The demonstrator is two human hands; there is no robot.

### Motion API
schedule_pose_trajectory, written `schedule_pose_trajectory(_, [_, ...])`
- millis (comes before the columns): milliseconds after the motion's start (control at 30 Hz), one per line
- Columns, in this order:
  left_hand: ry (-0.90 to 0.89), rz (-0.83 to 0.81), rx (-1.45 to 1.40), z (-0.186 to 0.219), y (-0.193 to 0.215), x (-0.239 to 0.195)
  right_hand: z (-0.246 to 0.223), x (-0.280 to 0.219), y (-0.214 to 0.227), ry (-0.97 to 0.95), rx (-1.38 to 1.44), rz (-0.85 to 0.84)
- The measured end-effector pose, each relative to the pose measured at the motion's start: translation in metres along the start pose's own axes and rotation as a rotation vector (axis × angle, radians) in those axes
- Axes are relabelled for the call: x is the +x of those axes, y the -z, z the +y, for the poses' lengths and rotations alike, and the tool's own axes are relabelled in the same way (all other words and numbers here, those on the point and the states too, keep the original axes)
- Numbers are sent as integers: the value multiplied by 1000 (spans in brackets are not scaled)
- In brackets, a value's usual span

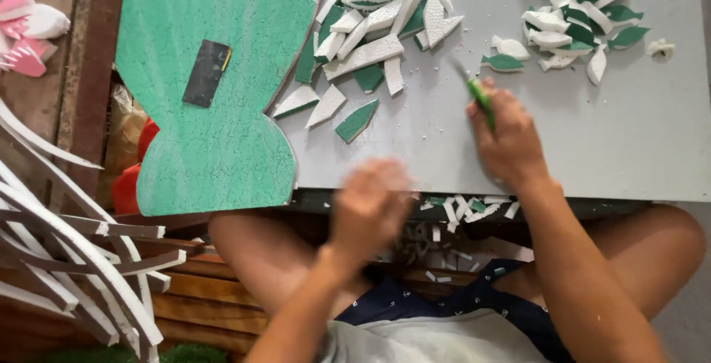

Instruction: Cutting and shaping small foam pieces into leaf shapes using a utility knife

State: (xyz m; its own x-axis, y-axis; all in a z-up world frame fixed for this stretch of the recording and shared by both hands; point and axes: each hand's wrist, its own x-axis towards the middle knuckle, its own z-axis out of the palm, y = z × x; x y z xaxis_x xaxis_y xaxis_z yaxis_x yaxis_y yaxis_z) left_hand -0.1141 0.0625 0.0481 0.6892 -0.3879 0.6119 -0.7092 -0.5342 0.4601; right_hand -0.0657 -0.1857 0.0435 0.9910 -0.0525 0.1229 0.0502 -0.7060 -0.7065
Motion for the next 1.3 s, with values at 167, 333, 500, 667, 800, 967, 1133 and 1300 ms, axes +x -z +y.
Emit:
schedule_pose_trajectory(167, [304, -26, 224, -61, 21, 12, -42, -71, 21, 56, 268, -264])
schedule_pose_trajectory(333, [357, -126, 240, -85, 6, 7, -24, -111, 21, -92, 329, -82])
schedule_pose_trajectory(500, [304, -98, -58, -78, -10, 14, -52, -124, 22, -260, 362, -53])
schedule_pose_trajectory(667, [199, -196, -191, -68, -33, 26, -43, -132, 12, -295, 499, 7])
schedule_pose_trajectory(800, [159, -289, -258, -66, -52, 34, -37, -125, 18, -423, 573, 82])
schedule_pose_trajectory(967, [347, -133, -125, -41, -55, 37, -28, -121, 21, -391, 592, 76])
schedule_pose_trajectory(1133, [476, -27, 52, -5, -71, 36, -55, -115, 28, -436, 297, 109])
schedule_pose_trajectory(1300, [340, -78, -145, -37, -87, 21, -67, -107, 36, -273, 118, 155])
